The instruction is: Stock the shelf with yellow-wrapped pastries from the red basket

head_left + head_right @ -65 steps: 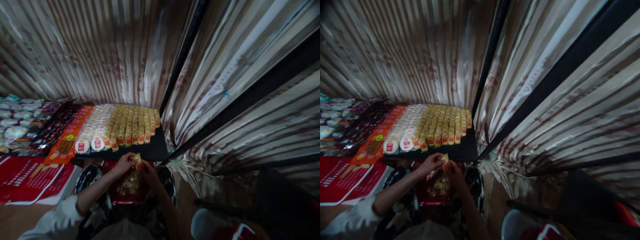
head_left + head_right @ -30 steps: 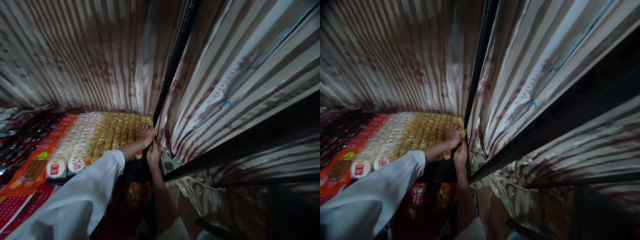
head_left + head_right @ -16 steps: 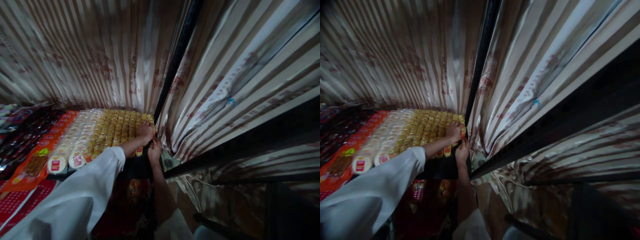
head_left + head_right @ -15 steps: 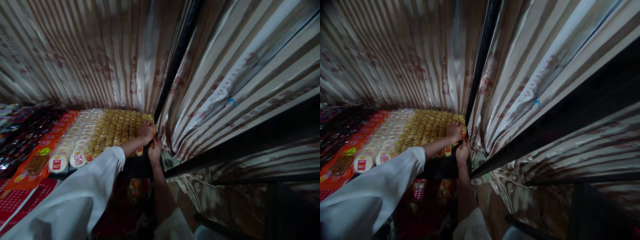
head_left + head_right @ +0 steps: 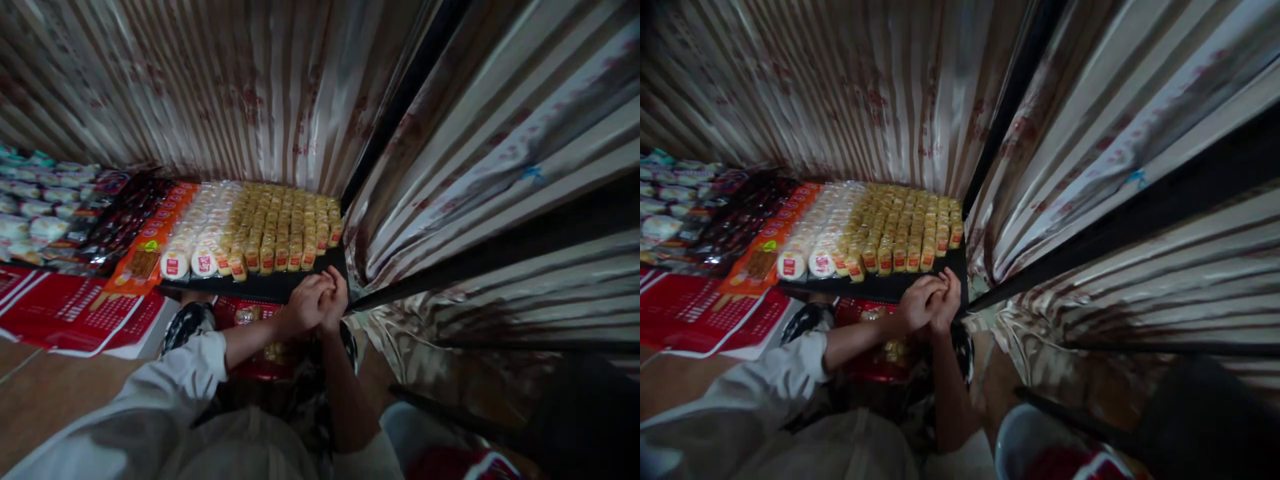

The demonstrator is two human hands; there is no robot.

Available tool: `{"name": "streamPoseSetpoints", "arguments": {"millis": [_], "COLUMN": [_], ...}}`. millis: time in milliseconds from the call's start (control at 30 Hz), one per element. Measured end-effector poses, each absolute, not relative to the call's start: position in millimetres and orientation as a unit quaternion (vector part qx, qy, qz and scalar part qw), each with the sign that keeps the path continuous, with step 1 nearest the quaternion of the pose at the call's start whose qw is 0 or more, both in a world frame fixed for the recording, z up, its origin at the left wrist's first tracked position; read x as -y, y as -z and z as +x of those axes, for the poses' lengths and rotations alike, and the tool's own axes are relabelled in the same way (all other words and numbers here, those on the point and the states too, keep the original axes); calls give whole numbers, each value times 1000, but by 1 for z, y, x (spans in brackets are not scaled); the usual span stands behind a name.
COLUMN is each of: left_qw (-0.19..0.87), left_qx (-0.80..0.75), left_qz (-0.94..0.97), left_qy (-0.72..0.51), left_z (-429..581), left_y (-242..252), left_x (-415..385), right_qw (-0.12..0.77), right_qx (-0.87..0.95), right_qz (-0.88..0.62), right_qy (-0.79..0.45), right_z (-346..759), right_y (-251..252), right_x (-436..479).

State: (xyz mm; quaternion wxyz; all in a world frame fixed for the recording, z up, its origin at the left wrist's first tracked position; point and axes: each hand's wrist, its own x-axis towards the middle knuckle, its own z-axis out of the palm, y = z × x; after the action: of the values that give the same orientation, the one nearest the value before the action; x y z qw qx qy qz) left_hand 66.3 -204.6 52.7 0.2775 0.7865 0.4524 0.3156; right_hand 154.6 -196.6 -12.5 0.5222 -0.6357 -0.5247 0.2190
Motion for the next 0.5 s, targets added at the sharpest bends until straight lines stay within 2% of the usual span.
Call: {"name": "streamPoseSetpoints", "arguments": {"millis": [67, 100, 333, 500], "left_qw": [307, 320, 386, 444], "left_qx": [-451, -466, -622, -732], "left_qz": [771, 758, 630, 503], "left_qy": [-328, -324, -260, -115], "left_z": [48, 39, -13, -35], "left_y": [-40, -33, 30, 72], "left_x": [235, 248, 296, 289], "right_qw": [564, 558, 419, 315], "right_qx": [485, 483, 526, 546], "right_qz": [-606, -602, -615, -616], "right_qy": [-281, -304, -413, -472], "right_z": [141, 133, 77, 53], "right_y": [21, 26, 87, 126], "right_x": [231, 247, 294, 284]}}
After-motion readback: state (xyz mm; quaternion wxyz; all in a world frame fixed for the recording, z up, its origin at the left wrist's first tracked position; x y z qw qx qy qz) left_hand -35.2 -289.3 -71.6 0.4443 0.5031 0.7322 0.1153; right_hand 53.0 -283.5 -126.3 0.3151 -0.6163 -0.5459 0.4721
